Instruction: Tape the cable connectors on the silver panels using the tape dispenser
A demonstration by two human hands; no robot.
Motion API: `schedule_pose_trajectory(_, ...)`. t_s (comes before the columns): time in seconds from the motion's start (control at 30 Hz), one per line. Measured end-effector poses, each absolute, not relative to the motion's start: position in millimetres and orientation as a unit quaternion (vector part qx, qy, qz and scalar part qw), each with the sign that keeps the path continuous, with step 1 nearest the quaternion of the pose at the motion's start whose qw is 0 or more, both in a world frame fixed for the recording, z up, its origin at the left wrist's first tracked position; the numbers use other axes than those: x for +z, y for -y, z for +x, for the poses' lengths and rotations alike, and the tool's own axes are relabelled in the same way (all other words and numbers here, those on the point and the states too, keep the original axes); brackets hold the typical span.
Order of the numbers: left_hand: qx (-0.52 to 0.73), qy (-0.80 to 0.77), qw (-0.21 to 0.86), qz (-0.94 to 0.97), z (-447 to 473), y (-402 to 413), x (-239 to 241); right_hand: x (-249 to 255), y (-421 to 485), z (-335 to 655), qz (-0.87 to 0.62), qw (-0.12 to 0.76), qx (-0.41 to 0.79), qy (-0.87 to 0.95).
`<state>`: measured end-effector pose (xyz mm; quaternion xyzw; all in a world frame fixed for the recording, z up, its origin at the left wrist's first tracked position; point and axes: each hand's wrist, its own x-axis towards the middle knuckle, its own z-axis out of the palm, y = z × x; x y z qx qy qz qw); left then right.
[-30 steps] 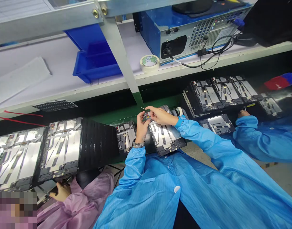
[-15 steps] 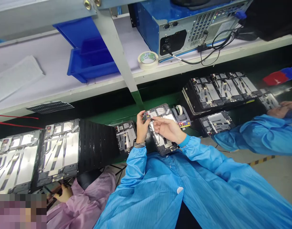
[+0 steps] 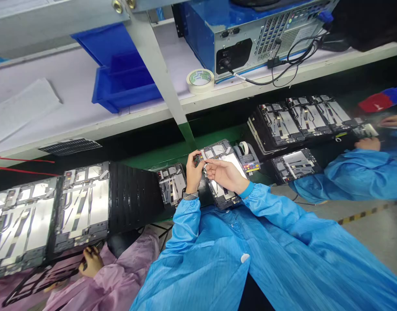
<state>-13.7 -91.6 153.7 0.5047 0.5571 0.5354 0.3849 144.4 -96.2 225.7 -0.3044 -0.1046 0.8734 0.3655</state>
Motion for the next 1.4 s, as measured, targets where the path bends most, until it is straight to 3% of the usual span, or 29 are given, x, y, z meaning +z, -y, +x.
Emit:
schedule_pose_trajectory(0.5,0.489,-0.571,0.339,0.566,-25,89,149,234,98,149,-0.304,0.350,0.884,0.055)
schedule_pose_trajectory(0.63,0.470,-0.571,0.351,0.574,-29,88,153,234,111,164,-0.330,0.298,0.879,0.175)
schedule_pose_trajectory(0.73,0.466,-0.561,0.360,0.582,-32,87,155,234,107,178,-0.397,0.256,0.761,0.445)
schedule_pose_trajectory(0.83,0.468,-0.562,0.360,0.580,-32,87,156,234,84,184,-0.428,0.233,0.475,0.733)
schedule_pose_trajectory(0.9,0.467,-0.567,0.357,0.577,-31,87,156,234,66,182,-0.398,0.169,0.307,0.848)
schedule_pose_trajectory(1.0,0.467,-0.570,0.359,0.573,-30,87,155,233,49,176,-0.338,0.045,0.165,0.926)
schedule_pose_trajectory(1.23,0.473,-0.551,0.386,0.570,-35,84,154,233,40,174,-0.252,-0.016,0.061,0.966)
schedule_pose_trajectory(1.33,0.465,-0.558,0.373,0.577,-36,84,157,230,36,176,-0.251,0.003,0.089,0.964)
schedule_pose_trajectory(1.4,0.456,-0.561,0.361,0.589,-35,83,160,229,35,183,-0.282,0.061,0.135,0.948)
